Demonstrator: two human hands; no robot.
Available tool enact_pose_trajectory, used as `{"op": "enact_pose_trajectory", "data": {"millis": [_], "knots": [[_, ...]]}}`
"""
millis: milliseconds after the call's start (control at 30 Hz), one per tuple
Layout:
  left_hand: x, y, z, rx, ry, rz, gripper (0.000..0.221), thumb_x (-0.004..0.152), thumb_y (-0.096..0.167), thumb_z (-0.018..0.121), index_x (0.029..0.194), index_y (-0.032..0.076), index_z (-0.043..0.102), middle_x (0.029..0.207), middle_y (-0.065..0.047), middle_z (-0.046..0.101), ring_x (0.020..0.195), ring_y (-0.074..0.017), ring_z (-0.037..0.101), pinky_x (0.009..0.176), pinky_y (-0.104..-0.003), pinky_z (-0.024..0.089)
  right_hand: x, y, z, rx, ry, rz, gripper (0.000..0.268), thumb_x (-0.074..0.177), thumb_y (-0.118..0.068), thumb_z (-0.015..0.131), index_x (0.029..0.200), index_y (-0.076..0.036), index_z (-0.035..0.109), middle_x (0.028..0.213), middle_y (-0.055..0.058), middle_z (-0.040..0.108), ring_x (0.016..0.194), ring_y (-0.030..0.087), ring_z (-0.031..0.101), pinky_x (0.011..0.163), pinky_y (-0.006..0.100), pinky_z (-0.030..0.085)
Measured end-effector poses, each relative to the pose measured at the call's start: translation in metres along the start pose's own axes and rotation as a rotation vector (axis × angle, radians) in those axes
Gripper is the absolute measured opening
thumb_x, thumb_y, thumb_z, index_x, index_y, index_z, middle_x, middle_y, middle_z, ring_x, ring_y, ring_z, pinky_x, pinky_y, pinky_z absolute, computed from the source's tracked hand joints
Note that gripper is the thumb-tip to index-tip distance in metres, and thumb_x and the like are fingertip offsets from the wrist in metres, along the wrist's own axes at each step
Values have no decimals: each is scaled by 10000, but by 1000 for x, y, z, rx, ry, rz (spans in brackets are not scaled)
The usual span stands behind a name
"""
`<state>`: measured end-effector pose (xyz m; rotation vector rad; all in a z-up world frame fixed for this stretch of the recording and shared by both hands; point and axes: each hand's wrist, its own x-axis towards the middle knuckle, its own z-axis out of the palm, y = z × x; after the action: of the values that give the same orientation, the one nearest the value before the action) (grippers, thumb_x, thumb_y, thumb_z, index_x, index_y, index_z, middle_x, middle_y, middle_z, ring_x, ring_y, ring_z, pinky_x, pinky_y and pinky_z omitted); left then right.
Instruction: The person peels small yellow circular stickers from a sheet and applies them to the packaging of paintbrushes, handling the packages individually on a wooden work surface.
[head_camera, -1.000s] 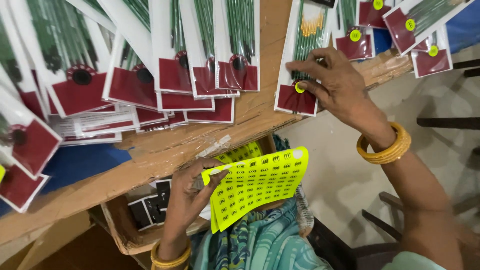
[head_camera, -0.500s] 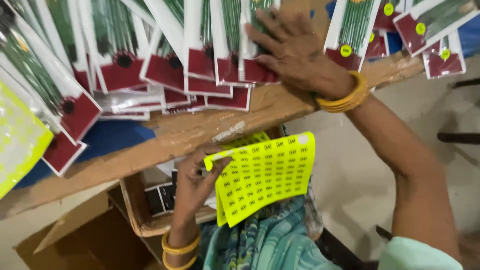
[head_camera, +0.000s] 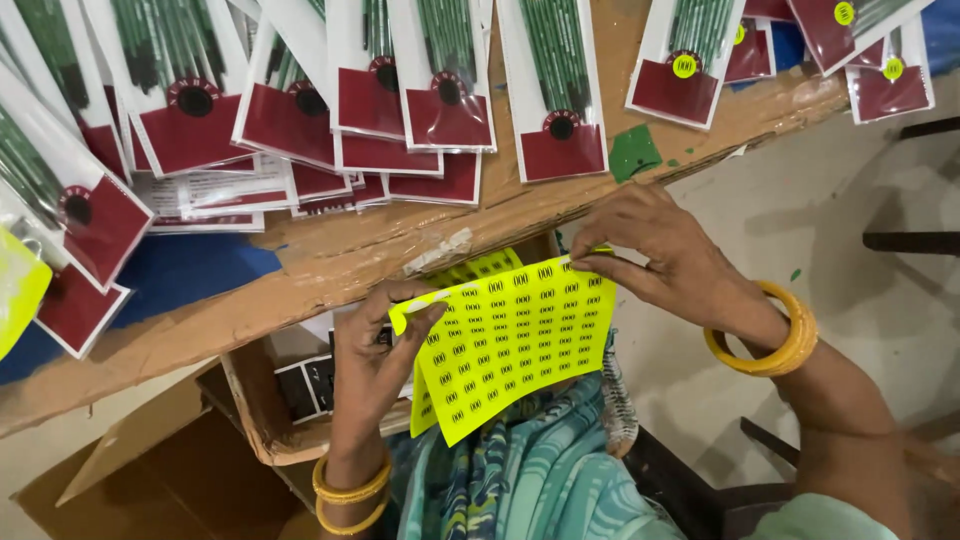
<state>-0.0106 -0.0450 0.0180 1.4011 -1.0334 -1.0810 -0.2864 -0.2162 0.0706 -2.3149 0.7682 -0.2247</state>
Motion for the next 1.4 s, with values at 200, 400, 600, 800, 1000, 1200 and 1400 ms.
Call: {"op": "enact_pose_trajectory", "data": {"millis": [200, 400, 600, 800, 1000, 1200, 1400], "knots": [[2, -8, 0, -11, 16, 22, 111, 935, -10, 715, 1042, -20, 686, 938, -42, 706, 824, -69, 603, 736, -225, 488, 31, 18, -8, 444, 160, 188, 120, 952, -219, 630, 1016, -121, 657, 1170, 24, 648, 1097, 184, 676, 933, 338, 546], [5, -9, -4, 6, -10, -13, 138, 906, -7, 728, 1037, -24, 685, 942, -66, 727, 831, -84, 646, 742, -236, 518, 72, 40, -25, -37, 156, -55, 176, 1101, -178, 613, 1074, -5, 637, 1287, 136, 608, 1233, 321, 563, 1040, 419, 456], [8, -7, -6, 17, -29, -34, 155, 895, 5, 737, 1033, -25, 673, 945, -86, 739, 800, -98, 677, 723, -243, 527, 80, 54, -24, -45, 110, 4, 191, 1096, -176, 630, 1087, 15, 625, 1301, 138, 584, 1167, 286, 580, 966, 382, 489], [7, -9, -7, 14, -27, -63, 155, 892, 2, 738, 1032, -25, 675, 943, -86, 738, 802, -102, 669, 725, -241, 523, 84, 46, -20, -91, 124, 14, 168, 1060, -135, 682, 1054, 24, 629, 1280, 133, 585, 1131, 282, 580, 924, 380, 493], [7, -11, -4, 9, -9, -69, 152, 901, 9, 740, 1041, -22, 689, 946, -81, 739, 807, -96, 658, 726, -237, 517, 83, 53, -5, -201, 237, -36, 201, 999, -122, 765, 1028, 17, 622, 1220, 115, 599, 1129, 289, 588, 928, 394, 490], [4, -11, -5, 17, -10, -69, 145, 908, 24, 743, 1038, -18, 694, 904, -76, 727, 784, -89, 616, 698, -239, 500, 93, 44, -4, -486, 363, -112, 361, 946, -54, 752, 1306, -30, 733, 1141, 144, 616, 988, 309, 620, 798, 380, 498], [-9, 2, -10, 91, 10, -41, 135, 914, 49, 738, 1030, -4, 692, 899, -61, 737, 765, -81, 643, 670, -240, 510, 118, 48, -36, -984, 251, 92, 283, 853, -101, 771, 1110, -100, 652, 1324, 173, 615, 1196, 380, 577, 865, 505, 447]]}}
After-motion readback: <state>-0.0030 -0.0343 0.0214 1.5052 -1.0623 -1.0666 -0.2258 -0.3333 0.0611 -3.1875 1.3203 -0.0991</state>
